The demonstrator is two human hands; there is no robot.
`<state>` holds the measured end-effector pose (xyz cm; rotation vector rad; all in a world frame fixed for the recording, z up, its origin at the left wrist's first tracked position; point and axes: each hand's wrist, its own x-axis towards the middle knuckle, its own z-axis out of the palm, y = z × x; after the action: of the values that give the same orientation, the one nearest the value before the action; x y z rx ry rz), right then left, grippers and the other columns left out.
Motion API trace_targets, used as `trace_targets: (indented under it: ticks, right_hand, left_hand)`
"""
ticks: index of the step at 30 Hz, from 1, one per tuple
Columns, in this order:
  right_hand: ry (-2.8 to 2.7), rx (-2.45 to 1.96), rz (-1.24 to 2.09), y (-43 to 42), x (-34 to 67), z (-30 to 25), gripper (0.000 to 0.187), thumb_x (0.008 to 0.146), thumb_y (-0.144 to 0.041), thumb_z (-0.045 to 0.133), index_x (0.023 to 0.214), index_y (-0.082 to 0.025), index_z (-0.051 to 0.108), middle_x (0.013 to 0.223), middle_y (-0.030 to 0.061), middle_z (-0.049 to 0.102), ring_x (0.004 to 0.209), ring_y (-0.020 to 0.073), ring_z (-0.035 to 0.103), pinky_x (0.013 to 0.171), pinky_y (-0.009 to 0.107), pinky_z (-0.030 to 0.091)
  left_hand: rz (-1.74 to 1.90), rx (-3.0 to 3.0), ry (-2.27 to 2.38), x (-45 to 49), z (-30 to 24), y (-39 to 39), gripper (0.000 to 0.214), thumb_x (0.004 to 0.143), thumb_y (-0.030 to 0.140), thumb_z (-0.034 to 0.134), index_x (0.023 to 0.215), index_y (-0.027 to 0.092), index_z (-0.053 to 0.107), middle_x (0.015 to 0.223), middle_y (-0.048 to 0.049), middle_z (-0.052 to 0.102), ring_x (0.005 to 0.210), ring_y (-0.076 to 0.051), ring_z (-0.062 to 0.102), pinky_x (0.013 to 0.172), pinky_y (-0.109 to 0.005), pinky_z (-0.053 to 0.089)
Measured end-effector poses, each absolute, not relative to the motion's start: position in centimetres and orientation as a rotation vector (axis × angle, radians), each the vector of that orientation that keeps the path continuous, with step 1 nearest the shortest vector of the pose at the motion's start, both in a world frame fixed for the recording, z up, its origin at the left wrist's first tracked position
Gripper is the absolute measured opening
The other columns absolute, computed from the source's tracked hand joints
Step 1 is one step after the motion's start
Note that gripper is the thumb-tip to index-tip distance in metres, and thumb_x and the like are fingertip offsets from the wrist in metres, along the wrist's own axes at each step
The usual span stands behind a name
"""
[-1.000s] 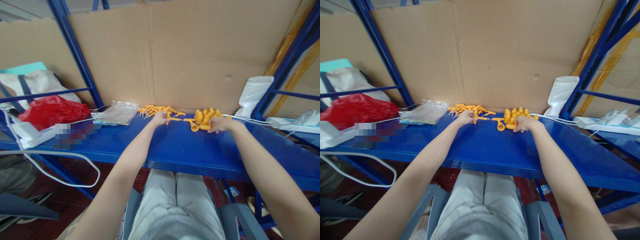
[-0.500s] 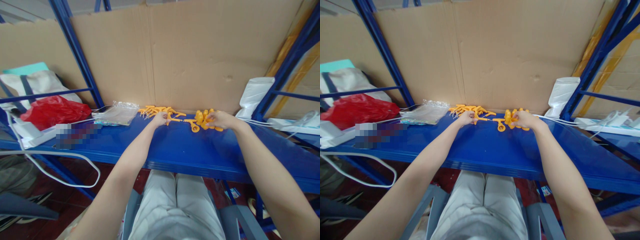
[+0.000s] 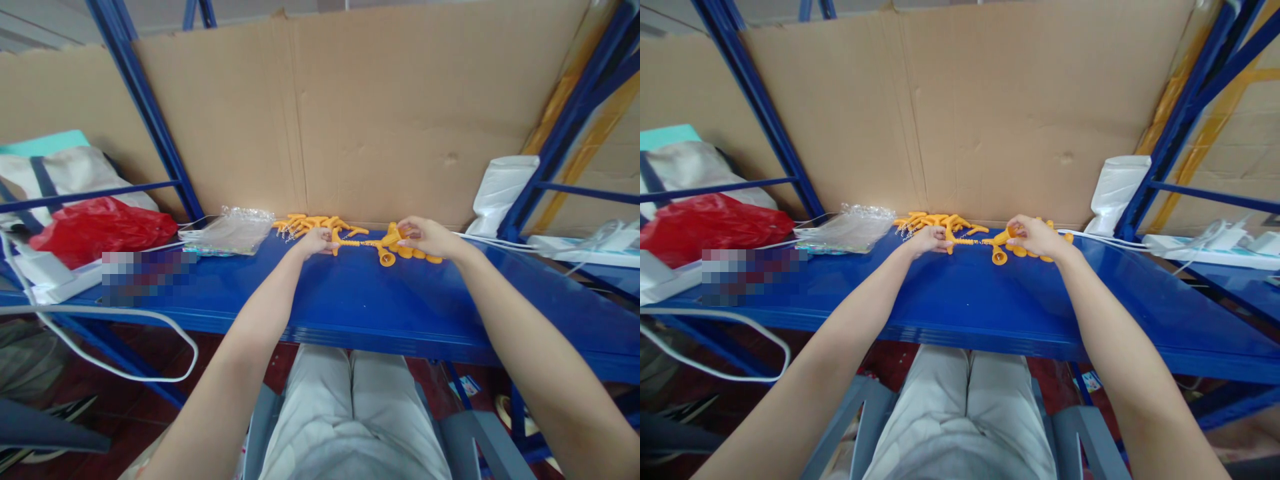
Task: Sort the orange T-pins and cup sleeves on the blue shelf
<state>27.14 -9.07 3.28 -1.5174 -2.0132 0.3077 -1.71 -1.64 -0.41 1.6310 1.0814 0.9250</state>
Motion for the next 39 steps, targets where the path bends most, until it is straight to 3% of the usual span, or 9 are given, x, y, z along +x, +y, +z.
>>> trace_targets:
  ticks: [8,17,29,39]
  right_hand:
    - [-1.948,-1.461,0.443,-7.9,26.9,1.6,0.033,0.076,-0.017,0.072,0.107,-0.023,0.062,0.12,0.0089,0.072,0.114,0.0236,0.068,0.093,0.04,0.058]
    - [-1.923,-1.193,0.514,-5.4,27.6,-0.8,0.028,0.07,-0.022,0.078,0.094,-0.025,0.063,0.102,0.0059,0.074,0.102,0.0258,0.072,0.098,0.053,0.055]
    - [-1.865,-1.054,0.624,-5.8,27.6,-0.2,0.038,0.068,-0.032,0.083,0.099,-0.026,0.061,0.11,0.0068,0.074,0.105,0.0253,0.072,0.096,0.046,0.058]
    - [-1.938,-1.061,0.501,-6.3,27.1,-0.1,0.031,0.071,-0.026,0.077,0.097,-0.025,0.062,0.111,0.0072,0.074,0.108,0.0256,0.071,0.1,0.048,0.055]
  left_hand:
    - [0.894,1.542,1.094,-1.9,0.2,-2.5,0.021,0.073,-0.003,0.073,0.081,0.012,0.063,0.074,-0.0001,0.069,0.068,-0.011,0.068,0.084,-0.034,0.061]
    - [0.843,1.569,0.904,-2.1,-0.9,-1.0,0.027,0.066,0.003,0.083,0.087,0.01,0.067,0.082,-0.0039,0.072,0.072,-0.013,0.07,0.087,-0.04,0.061]
    - [0.835,1.62,0.834,-2.2,0.0,-1.5,0.02,0.075,0.006,0.079,0.089,0.011,0.066,0.089,-0.0088,0.076,0.078,-0.016,0.073,0.088,-0.04,0.061]
    - [0.751,1.663,0.891,-2.3,0.4,-1.9,0.015,0.077,0.008,0.078,0.087,0.01,0.068,0.085,-0.0093,0.075,0.076,-0.016,0.073,0.089,-0.04,0.06]
